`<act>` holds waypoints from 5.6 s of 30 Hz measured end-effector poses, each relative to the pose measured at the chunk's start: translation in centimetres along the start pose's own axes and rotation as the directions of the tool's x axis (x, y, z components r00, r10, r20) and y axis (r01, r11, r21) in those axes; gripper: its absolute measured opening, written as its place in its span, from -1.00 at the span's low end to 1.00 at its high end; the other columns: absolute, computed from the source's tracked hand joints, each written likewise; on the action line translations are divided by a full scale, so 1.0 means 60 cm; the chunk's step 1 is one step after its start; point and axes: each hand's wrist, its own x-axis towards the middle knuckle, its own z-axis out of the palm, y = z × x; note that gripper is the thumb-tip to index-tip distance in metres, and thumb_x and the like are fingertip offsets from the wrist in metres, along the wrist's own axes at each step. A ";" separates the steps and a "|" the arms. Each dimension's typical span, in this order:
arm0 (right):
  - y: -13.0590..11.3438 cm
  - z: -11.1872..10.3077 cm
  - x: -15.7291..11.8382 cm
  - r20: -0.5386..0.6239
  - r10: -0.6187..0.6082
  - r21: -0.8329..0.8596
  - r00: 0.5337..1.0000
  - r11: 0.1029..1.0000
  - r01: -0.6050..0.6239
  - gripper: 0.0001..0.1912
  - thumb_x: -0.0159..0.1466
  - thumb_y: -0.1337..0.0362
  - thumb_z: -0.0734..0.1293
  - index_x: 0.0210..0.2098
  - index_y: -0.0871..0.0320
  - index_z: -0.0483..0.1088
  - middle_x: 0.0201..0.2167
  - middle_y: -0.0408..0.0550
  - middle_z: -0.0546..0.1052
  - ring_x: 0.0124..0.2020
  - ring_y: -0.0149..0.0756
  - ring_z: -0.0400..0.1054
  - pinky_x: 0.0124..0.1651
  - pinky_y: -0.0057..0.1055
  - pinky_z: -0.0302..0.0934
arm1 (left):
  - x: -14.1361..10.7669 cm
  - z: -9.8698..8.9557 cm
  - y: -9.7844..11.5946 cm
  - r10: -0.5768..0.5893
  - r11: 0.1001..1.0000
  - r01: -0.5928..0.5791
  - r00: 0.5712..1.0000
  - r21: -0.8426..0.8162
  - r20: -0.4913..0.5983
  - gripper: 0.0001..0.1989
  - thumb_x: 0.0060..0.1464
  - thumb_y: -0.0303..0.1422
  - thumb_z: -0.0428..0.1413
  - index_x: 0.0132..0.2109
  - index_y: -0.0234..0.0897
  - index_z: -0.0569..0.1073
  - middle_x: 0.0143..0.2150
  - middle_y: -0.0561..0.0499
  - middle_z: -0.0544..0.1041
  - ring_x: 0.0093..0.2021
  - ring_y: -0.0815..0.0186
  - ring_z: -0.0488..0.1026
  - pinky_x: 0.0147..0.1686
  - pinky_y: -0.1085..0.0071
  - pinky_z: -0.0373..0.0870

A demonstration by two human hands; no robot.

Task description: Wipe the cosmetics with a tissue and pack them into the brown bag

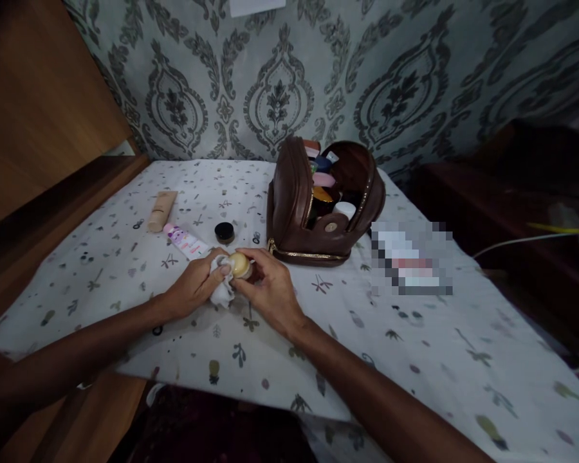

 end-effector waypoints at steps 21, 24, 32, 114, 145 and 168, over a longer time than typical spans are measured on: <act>-0.016 -0.012 0.013 0.139 0.178 0.401 0.974 0.889 -0.220 -0.48 -0.05 0.19 0.63 -0.08 0.03 0.54 -0.18 -0.14 0.59 -0.14 -0.31 0.45 -0.04 -0.33 0.37 | -0.005 -0.004 -0.006 0.108 0.983 -0.108 0.994 -0.152 -0.011 -0.63 0.32 -0.12 -0.06 0.09 -0.29 0.32 -0.05 -0.09 0.52 -0.06 0.20 0.45 -0.02 0.32 0.36; -0.012 -0.012 0.014 0.145 0.135 0.355 0.980 0.918 -0.179 -0.48 -0.04 0.19 0.62 -0.08 0.03 0.54 -0.24 -0.16 0.58 -0.20 -0.34 0.45 -0.11 -0.36 0.38 | -0.004 -0.005 -0.008 0.091 0.981 -0.088 0.996 -0.171 0.008 -0.65 0.32 -0.10 -0.06 -0.01 -0.29 0.34 -0.16 -0.04 0.49 -0.14 0.23 0.43 -0.08 0.35 0.36; -0.018 -0.005 0.006 0.190 0.067 0.213 0.979 0.971 -0.108 -0.53 0.03 0.15 0.59 -0.12 0.08 0.44 -0.43 -0.23 0.51 -0.39 -0.38 0.41 -0.28 -0.40 0.31 | -0.001 -0.006 -0.001 -0.028 0.942 0.024 1.000 -0.335 -0.008 -0.48 0.28 0.10 -0.15 -0.32 -0.27 0.31 -0.42 0.08 0.32 -0.40 0.36 0.30 -0.35 0.44 0.28; -0.075 -0.243 -0.027 -0.576 -0.061 0.048 0.815 0.993 0.109 -0.67 0.09 0.36 0.52 -0.16 0.01 0.47 -0.49 -0.30 0.48 -0.55 -0.49 0.35 -0.52 -0.58 0.31 | 0.159 0.075 0.104 0.559 0.394 -0.489 0.800 0.778 0.220 -0.66 0.37 -0.44 -0.13 0.22 -0.32 0.30 -0.39 0.03 0.58 -0.52 0.35 0.53 -0.57 0.47 0.32; -0.159 -0.239 0.195 0.138 0.147 -0.891 0.979 0.450 0.057 -0.91 0.22 0.37 0.36 -0.27 0.19 0.50 -0.18 0.06 0.62 -0.12 -0.11 0.51 -0.35 -0.39 0.07 | 0.160 0.075 0.092 0.550 0.388 -0.433 0.817 0.814 0.172 -0.69 0.25 -0.51 -0.09 0.12 -0.30 0.27 -0.41 0.07 0.55 -0.51 0.29 0.54 -0.60 0.40 0.36; -0.159 -0.244 0.195 0.140 0.143 -0.862 0.980 0.504 0.050 -0.88 0.19 0.42 0.36 -0.26 0.21 0.51 -0.33 0.04 0.61 -0.25 -0.16 0.51 -0.42 -0.40 0.00 | 0.160 0.073 0.081 0.563 0.413 -0.479 0.803 0.775 0.196 -0.69 0.34 -0.45 -0.10 0.18 -0.31 0.27 -0.34 0.00 0.60 -0.49 0.29 0.56 -0.54 0.40 0.45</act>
